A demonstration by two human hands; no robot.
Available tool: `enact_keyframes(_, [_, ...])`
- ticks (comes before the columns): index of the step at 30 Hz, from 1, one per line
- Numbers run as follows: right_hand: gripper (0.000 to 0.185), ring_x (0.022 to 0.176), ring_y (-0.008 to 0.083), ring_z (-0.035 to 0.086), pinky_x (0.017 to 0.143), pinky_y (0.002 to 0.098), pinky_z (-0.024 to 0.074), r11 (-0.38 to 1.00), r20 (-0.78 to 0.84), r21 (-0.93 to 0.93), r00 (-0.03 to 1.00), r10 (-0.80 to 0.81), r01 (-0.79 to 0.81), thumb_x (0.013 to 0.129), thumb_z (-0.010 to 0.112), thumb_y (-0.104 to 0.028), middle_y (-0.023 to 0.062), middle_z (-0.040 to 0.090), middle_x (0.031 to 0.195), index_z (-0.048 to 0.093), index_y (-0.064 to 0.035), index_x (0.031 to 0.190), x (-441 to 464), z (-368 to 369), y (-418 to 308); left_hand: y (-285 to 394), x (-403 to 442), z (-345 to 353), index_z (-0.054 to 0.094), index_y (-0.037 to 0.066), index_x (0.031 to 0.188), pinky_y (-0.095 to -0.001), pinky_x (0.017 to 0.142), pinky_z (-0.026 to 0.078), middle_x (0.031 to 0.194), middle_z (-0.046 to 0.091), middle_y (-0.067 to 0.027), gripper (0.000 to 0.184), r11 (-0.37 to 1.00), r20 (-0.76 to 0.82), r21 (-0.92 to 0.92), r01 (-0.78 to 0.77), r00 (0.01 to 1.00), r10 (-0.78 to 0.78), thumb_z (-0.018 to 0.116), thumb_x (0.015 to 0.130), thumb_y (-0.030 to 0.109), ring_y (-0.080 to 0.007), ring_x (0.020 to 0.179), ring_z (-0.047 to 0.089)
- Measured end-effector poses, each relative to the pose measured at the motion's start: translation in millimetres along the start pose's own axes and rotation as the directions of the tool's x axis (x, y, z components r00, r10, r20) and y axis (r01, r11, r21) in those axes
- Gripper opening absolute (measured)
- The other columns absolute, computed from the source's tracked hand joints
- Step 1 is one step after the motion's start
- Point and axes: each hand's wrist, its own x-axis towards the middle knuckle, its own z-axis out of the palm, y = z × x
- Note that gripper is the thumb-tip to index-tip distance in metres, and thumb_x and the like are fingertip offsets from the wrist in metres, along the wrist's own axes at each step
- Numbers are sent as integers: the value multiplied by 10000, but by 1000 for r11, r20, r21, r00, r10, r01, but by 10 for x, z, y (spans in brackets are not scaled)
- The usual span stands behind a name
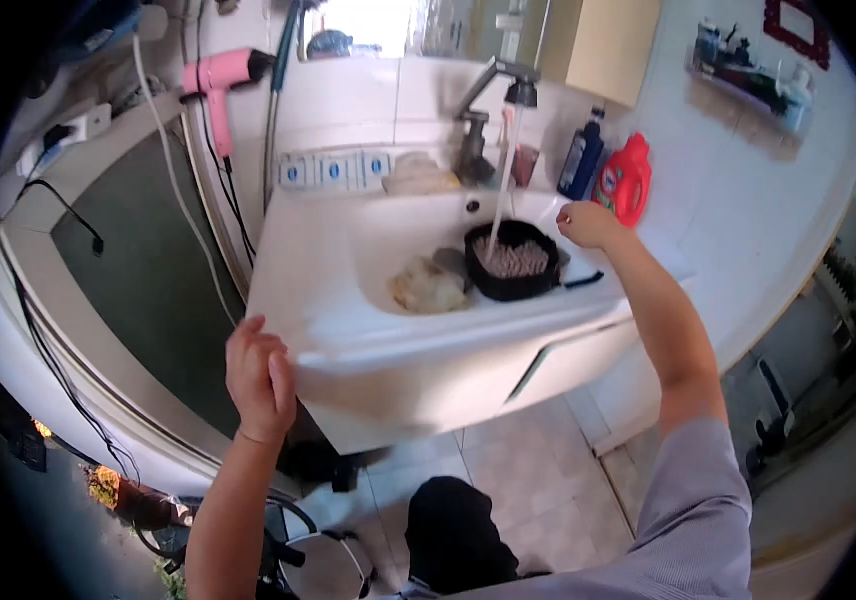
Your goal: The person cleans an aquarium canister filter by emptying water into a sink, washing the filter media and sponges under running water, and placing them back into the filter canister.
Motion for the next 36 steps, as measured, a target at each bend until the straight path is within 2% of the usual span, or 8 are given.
enact_keyframes(2, [306,928,342,608,846,422,466,999,-156,47,988,-17,24,797,516,-250,189,641,971,655,-58,991,66,-196,-83,12,13,-1,541,19,793,-437,874,430,836,566,-138,95,1000,-15,-7,-1,1000,1,471,819,77,-361,976,546])
enact_keyframes(6, [321,958,344,599,870,418,454,999,-242,47,970,23,-12,814,491,-247,194,634,1003,646,-43,1007,327,-555,-142,15,0,3,537,21,784,-441,889,428,818,556,-137,83,999,-10,-34,12,1000,-13,473,812,66,-360,967,547])
enact_keyframes(8, [364,978,349,594,889,409,446,988,-441,137,898,-9,77,818,496,-284,209,626,1016,636,-28,1036,508,-664,-124,23,3,0,537,21,783,-441,892,427,820,557,-136,85,1000,-10,-25,8,1000,-8,472,813,65,-361,964,548])
enact_keyframes(12, [608,1058,338,570,934,375,421,931,-427,363,882,197,-32,807,545,-477,213,592,1135,542,-14,1201,685,-958,-360,1,-2,-1,538,16,779,-440,896,427,827,560,-135,93,1000,3,-27,-5,1000,5,470,817,67,-362,963,550])
enact_keyframes(16, [740,1056,326,578,923,371,431,932,-597,359,779,189,50,732,626,-552,230,587,1142,526,17,1194,1108,-1015,-422,-8,-11,21,539,14,777,-440,896,427,828,560,-137,104,1000,10,-12,14,1000,-14,467,822,74,-361,963,551])
enact_keyframes(19, [679,1006,328,603,883,374,457,877,-448,479,870,205,41,702,684,-507,221,623,1064,572,7,1132,886,-1234,-772,-13,-10,25,541,14,776,-437,895,427,827,558,-140,114,1000,2,-31,2,1000,-2,465,828,82,-360,967,550])
enact_keyframes(26, [401,808,239,630,762,362,473,919,-465,384,840,280,-93,723,707,-362,146,666,882,671,-31,946,1298,-1170,-554,-45,-18,30,542,13,777,-437,902,420,831,558,-143,119,1000,-2,-30,-6,1000,6,465,833,83,-356,975,548])
enact_keyframes(36, [388,869,242,625,768,332,482,897,-380,425,876,298,-120,698,681,-329,149,664,949,677,-48,965,1484,-1134,-159,-77,-47,35,560,9,794,-422,931,410,868,570,-147,229,999,7,-41,2,1000,-2,425,904,157,-329,1025,540])
